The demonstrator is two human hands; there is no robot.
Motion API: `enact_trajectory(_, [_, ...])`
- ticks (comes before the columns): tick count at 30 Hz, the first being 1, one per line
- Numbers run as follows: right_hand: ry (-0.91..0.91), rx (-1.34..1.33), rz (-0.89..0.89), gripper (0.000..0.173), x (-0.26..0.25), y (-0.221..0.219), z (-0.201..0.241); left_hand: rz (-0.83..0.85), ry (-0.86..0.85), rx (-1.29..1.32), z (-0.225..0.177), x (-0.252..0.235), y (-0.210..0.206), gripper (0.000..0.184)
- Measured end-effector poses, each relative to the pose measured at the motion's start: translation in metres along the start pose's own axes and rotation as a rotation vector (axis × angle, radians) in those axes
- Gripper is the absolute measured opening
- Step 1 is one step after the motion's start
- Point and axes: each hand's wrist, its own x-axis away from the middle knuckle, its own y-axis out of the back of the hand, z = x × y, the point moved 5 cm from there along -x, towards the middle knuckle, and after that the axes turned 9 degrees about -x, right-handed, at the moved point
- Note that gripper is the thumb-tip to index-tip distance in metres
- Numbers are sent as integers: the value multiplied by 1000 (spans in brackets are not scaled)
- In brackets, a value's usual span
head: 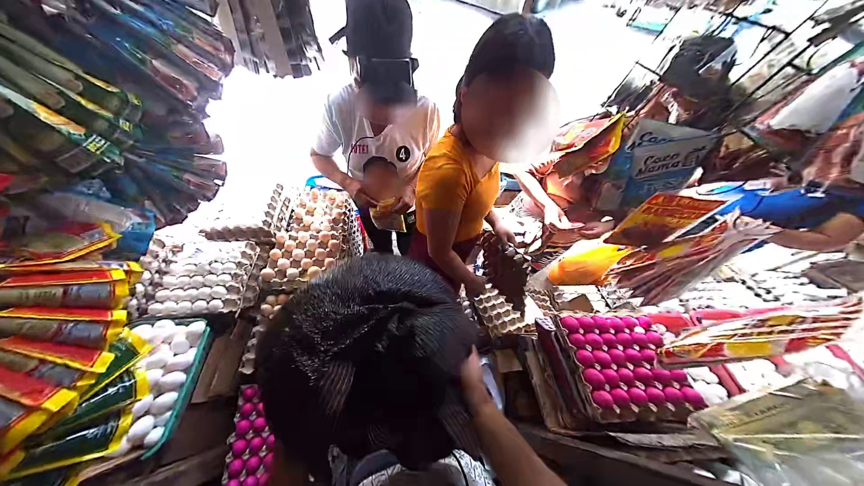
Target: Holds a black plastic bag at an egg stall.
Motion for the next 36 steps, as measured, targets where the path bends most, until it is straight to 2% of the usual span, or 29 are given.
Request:
enact_trajectory(1, [-4, -87, -27, 72, -3, -4, -34, 7, 58, 8, 31, -15, 0, 40])
enact_trajectory(2, [-79, -152, -53, 63, 3, -4, -69, 64, 132, 47, 63, -22, 6, 40])
enact_trajectory(5, [-359, -231, -47, 30, 57, 13, -148, 21, 141, 74, 194, -38, 22, 40])
enact_trajectory(7, [-381, -276, 9, 30, 90, 33, -181, 73, 227, 75, 239, -37, 30, 46])
enact_trajectory(8, [-379, -303, 11, 30, 102, 38, -188, 116, 258, 72, 248, -33, 36, 52])
enact_trajectory(9, [-380, -320, -1, 29, 111, 41, -190, 136, 269, 69, 252, -25, 42, 53])
enact_trajectory(13, [-344, -319, 10, 26, 131, 25, -173, 19, 221, 86, 246, 7, 66, 29])
enact_trajectory(17, [-398, -343, -80, 33, 156, 32, -165, -5, 90, 230, 251, 37, 76, 24])
enact_trajectory(20, [-406, -290, -103, 40, 187, 67, -163, 19, 50, 118, 253, 72, 62, 24])
enact_trajectory(22, [-384, -289, -85, 30, 205, 99, -174, 70, 77, -16, 254, 93, 47, 28])
enact_trajectory(26, [-312, -628, -36, 27, 248, 166, -192, 210, 52, -99, 263, 132, 5, 27])
enact_trajectory(30, [-242, -849, -69, 27, 289, 211, -191, 319, -122, -94, 234, 172, -24, 23])
enact_trajectory(32, [-148, -807, -58, 22, 295, 228, -189, 380, -218, -93, 217, 186, -29, 22])
enact_trajectory(34, [-45, -656, -52, 19, 294, 240, -185, 451, -295, -69, 205, 193, -32, 22])
enact_trajectory(36, [-28, -649, -71, 20, 289, 236, -174, 492, -345, -63, 198, 192, -33, 22])
